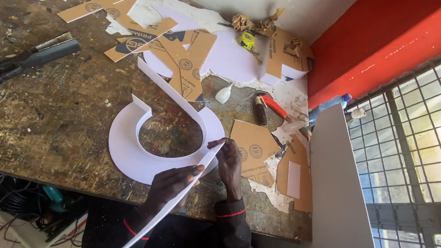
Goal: Assembling a 3D sign letter by gluing a side strip to a curved base cutout.
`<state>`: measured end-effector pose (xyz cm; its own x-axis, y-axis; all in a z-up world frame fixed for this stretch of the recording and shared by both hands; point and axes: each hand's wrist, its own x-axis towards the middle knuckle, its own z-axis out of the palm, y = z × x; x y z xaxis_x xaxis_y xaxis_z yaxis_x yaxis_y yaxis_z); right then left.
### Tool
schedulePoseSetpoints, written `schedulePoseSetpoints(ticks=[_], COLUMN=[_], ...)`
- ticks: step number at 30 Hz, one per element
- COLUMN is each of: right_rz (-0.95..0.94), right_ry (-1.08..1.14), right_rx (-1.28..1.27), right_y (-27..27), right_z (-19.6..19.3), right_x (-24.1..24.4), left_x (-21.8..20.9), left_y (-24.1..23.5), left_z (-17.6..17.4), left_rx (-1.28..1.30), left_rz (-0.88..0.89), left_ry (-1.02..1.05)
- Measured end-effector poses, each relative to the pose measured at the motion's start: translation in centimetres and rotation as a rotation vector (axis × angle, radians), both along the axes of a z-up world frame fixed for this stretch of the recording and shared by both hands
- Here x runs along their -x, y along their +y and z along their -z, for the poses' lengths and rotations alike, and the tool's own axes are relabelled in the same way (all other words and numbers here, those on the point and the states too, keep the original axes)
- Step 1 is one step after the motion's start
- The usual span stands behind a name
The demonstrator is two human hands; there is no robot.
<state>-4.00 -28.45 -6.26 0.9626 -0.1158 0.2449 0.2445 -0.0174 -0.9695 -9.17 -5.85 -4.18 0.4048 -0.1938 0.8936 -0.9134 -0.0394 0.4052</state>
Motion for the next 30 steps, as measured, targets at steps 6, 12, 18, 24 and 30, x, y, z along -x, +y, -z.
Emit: schedulePoseSetpoints(ticks=[6,12,18,24,30], right_rz=[-0.013,-0.214,-0.1,0.002,-0.049], right_ry=[-0.001,-0.107,-0.205,-0.307,-0.316], right_rx=[0.009,-0.057,0.066,0.115,0.183], right_y=[0.2,0.0,1.3,3.6,2.8], right_z=[-0.6,-0.8,-0.8,-2.4,-0.2], right_x=[0.1,-0.6,-3.2,-4.2,-5.1], left_x=[0.5,1.8,1.2,2.1,2.6], left_y=[-0.2,0.6,3.1,4.9,5.0], left_z=[-0.6,1.1,3.8,2.5,0.2], left_rx=[0.062,0.163,0.231,0.097,-0.239], left_rz=[-0.035,-0.264,-0.346,-0.287,-0.182], left_ry=[0.083,0.456,0.674,1.009,0.425])
